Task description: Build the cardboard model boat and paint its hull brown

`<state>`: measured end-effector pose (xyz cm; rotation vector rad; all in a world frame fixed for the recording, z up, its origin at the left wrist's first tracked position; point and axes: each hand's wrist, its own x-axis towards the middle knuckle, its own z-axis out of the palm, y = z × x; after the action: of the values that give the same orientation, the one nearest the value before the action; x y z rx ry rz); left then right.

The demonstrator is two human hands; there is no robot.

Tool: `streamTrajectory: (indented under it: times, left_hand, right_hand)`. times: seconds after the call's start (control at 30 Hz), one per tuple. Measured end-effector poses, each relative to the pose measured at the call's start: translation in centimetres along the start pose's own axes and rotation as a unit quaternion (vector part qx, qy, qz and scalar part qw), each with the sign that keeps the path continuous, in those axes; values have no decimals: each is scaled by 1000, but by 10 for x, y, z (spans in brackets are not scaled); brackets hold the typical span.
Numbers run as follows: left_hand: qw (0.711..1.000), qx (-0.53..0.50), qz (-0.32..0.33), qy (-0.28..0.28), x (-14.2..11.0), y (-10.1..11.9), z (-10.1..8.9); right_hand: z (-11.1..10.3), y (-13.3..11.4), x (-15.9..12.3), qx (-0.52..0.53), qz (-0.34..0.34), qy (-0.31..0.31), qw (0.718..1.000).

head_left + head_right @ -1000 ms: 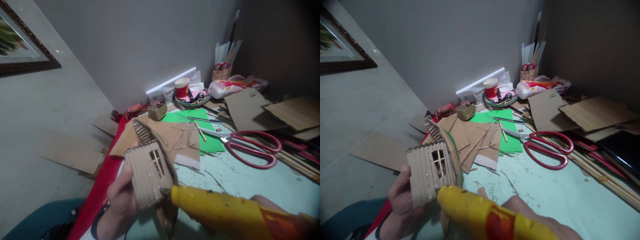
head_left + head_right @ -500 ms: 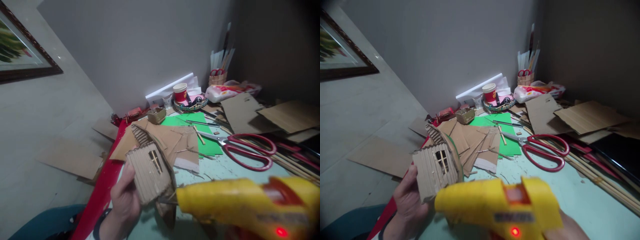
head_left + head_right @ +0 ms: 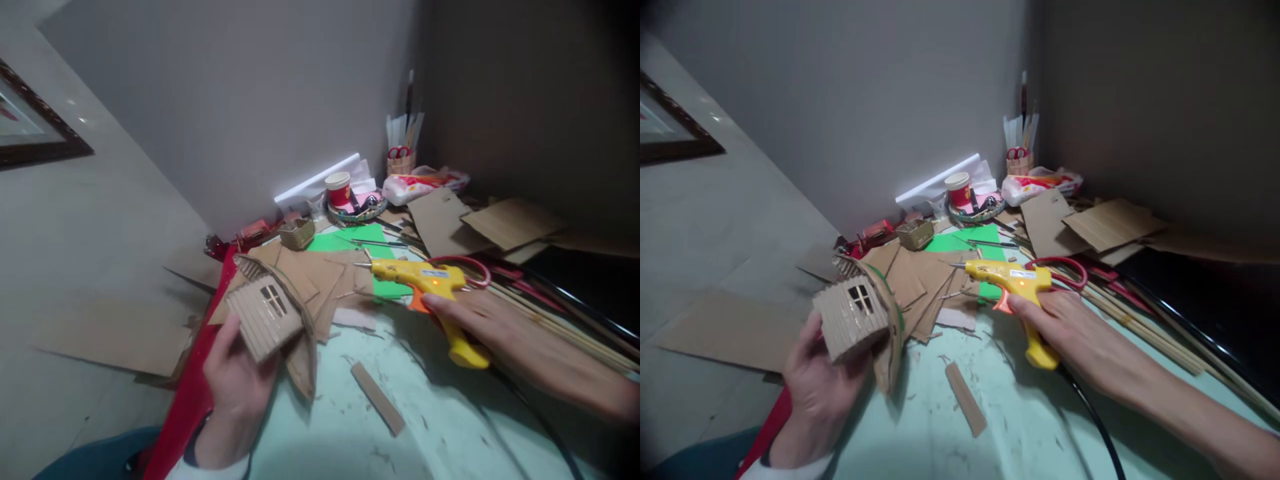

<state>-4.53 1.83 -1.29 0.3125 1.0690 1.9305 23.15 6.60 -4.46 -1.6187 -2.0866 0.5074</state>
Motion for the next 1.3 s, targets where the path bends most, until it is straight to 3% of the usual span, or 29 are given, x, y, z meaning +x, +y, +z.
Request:
streamTrajectory:
  times: [0.1,0.27,0.4,0.53,0.63,0.83,0.93,1.03,1.1,1.13,1.23,1.3]
  left_hand:
    - [999,11,34,-12,-1,0,4]
    - [998,14,31,-51,-3,1,4]
    - [997,31,38,-57,-4,1,3]
    - [998,21,44,-42,-5,0,3]
    - [998,27,39,-44,-7,-1,2]
    - [997,26,38,-54,-8,-3,-2]
    - [998,30,40,-49,-7,-5,-3]
    - [998,35,37,-39,-6,-4,-2]
    - [998,33,30,-34,-6,-3,-1]
    - [999,29,25,-31,-7,-2,0]
    - [1000,8,6,-2,-9,1,6]
    - [1000,-6,-11,26,-10,2,9]
  right_hand:
    - [-1,-1,1,-108,7,-74,991]
    - [-2,-8,-6,-249,32,-94,963]
    - [-2,-34,-22,-303,19,-95,948]
    - [15,-64,-39,-186,-147,-157,959]
    - [33,-73,-45,-143,-208,-139,958]
    - [52,-59,-49,-116,-220,-124,961]
    - [49,-56,-50,7,-211,-151,966]
    - [40,-58,-44,139,-129,-218,957]
    - [35,-59,-36,245,-41,-263,932]
    - [33,-59,-32,304,-7,-294,906]
    - [25,-58,-21,434,29,-359,826]
    - [17,-60,-15,514,42,-366,775]
